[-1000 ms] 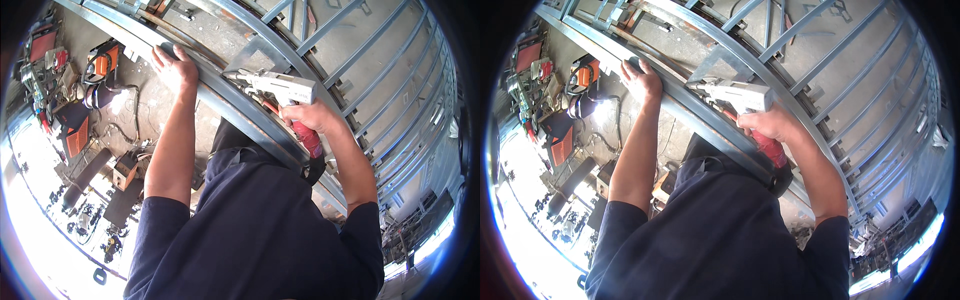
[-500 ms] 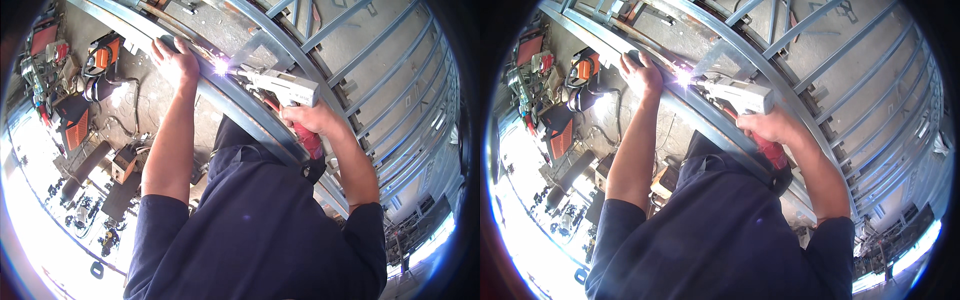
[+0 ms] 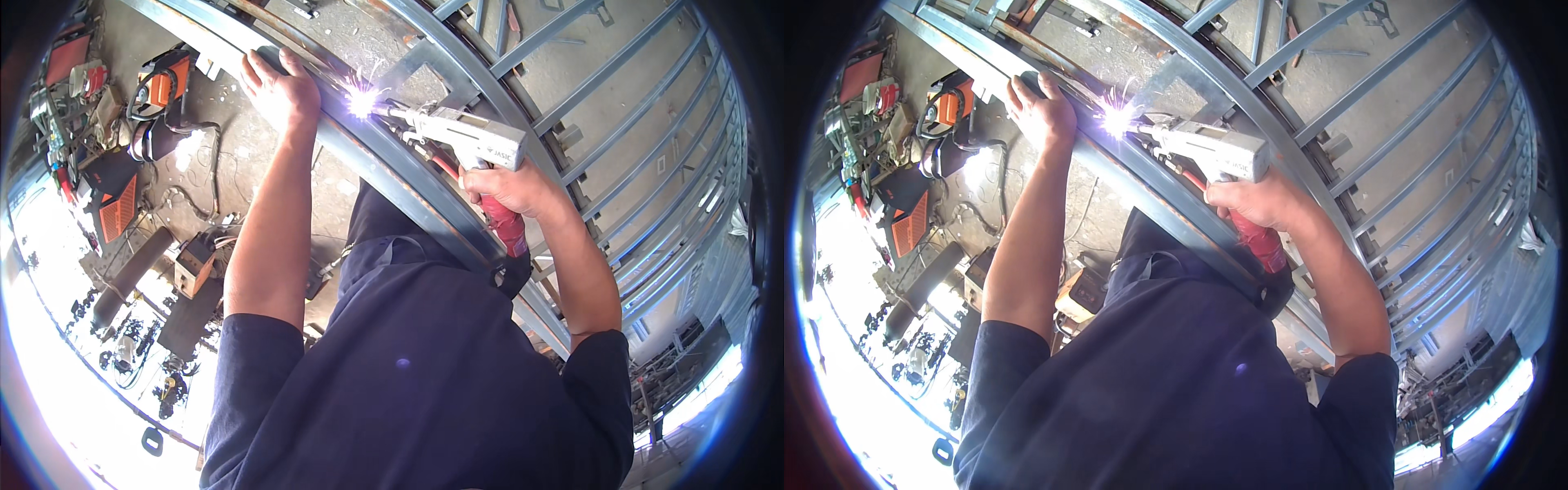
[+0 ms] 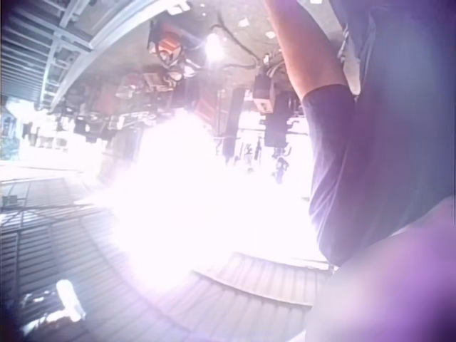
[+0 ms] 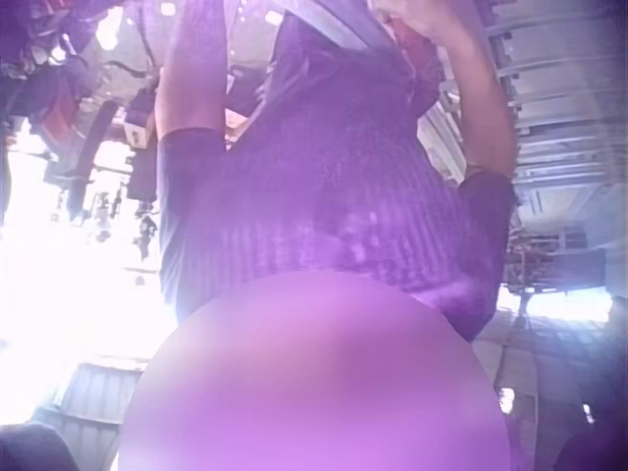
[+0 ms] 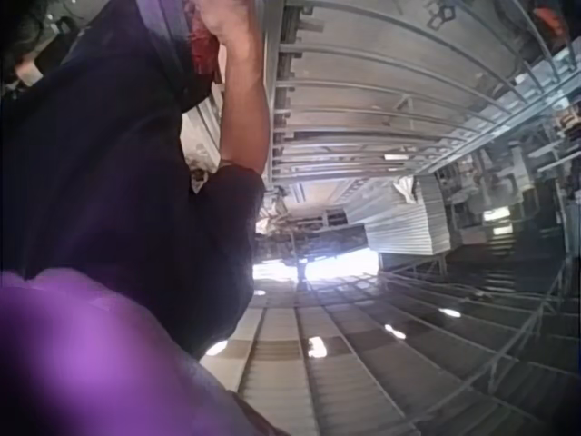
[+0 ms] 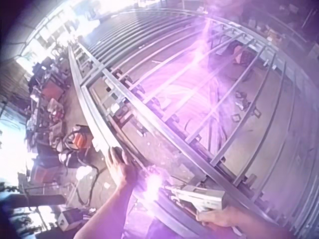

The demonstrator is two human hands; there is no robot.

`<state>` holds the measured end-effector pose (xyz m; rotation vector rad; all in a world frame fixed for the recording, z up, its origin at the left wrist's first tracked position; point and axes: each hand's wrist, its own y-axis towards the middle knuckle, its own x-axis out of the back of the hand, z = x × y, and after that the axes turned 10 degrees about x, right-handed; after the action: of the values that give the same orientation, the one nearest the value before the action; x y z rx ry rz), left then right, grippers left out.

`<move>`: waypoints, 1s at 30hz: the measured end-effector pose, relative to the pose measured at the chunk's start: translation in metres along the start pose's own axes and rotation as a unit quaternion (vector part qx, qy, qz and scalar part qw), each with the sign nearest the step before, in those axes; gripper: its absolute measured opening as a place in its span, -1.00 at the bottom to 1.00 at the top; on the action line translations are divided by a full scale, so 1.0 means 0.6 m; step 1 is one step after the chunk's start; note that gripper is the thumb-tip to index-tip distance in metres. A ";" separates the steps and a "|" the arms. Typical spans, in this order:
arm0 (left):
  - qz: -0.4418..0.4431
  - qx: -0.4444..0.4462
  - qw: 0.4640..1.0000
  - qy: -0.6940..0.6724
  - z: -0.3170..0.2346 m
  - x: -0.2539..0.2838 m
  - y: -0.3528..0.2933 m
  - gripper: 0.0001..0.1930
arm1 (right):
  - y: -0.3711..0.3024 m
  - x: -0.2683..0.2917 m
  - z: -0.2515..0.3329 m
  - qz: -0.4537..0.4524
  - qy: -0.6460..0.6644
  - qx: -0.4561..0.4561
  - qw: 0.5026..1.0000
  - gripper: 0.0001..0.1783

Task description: The person welds a metal frame using a handheld welding torch, moving along the frame to join metal pieces at various joints. The person holds the frame steady with one hand while operating the torch with the other, producing bright sparks during welding.

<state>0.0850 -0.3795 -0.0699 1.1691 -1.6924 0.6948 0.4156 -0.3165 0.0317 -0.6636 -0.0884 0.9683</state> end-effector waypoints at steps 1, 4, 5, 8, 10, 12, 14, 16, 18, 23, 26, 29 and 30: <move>0.001 0.003 1.000 -0.001 -0.001 0.000 0.000 -0.26 | -0.001 0.000 0.000 -0.001 0.001 0.002 1.000 -0.75; 0.003 0.006 1.000 -0.005 0.000 -0.001 0.000 -0.26 | -0.003 0.000 -0.001 -0.001 0.003 0.006 1.000 -0.74; 0.002 0.002 1.000 -0.005 0.002 -0.002 0.000 -0.26 | -0.003 0.000 -0.001 0.000 0.002 0.007 1.000 -0.74; 0.000 -0.005 1.000 -0.007 0.005 -0.004 0.001 -0.26 | -0.010 0.003 -0.010 0.000 -0.003 -0.021 1.000 -0.75; -0.005 -0.013 1.000 -0.008 0.007 -0.003 0.002 -0.26 | -0.021 0.010 -0.014 0.001 -0.012 -0.045 0.999 -0.75; -0.010 -0.025 1.000 -0.010 0.010 -0.005 0.002 -0.26 | -0.040 0.018 -0.011 0.002 -0.024 -0.069 0.997 -0.76; -0.016 -0.034 0.999 -0.012 0.013 -0.007 0.007 -0.26 | -0.067 0.021 -0.012 -0.024 0.016 -0.066 0.997 -0.74; -0.020 -0.040 0.999 -0.014 0.016 -0.011 0.005 -0.27 | -0.092 0.037 -0.027 -0.027 0.040 -0.074 0.996 -0.68; -0.028 -0.043 0.999 -0.014 0.021 -0.014 0.007 -0.27 | -0.111 0.043 -0.034 -0.045 0.052 -0.087 0.994 -0.67; -0.035 -0.056 0.998 -0.015 0.023 -0.019 0.008 -0.27 | -0.130 0.047 -0.034 -0.072 0.043 -0.090 0.992 -0.76; -0.039 -0.064 0.997 -0.015 0.025 -0.019 0.011 -0.28 | -0.122 0.054 -0.051 -0.036 0.025 -0.130 0.990 -0.69; -0.039 -0.070 0.997 -0.017 0.026 -0.019 0.012 -0.28 | -0.115 0.051 -0.050 -0.025 0.013 -0.115 0.993 -0.72; -0.037 -0.068 0.997 -0.018 0.026 -0.018 0.011 -0.28 | -0.114 0.050 -0.048 -0.024 0.011 -0.117 0.993 -0.72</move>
<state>0.0747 -0.3855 -0.0859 1.1487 -1.6894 0.5084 0.4935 -0.3333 0.0407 -0.8839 -0.1995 0.9111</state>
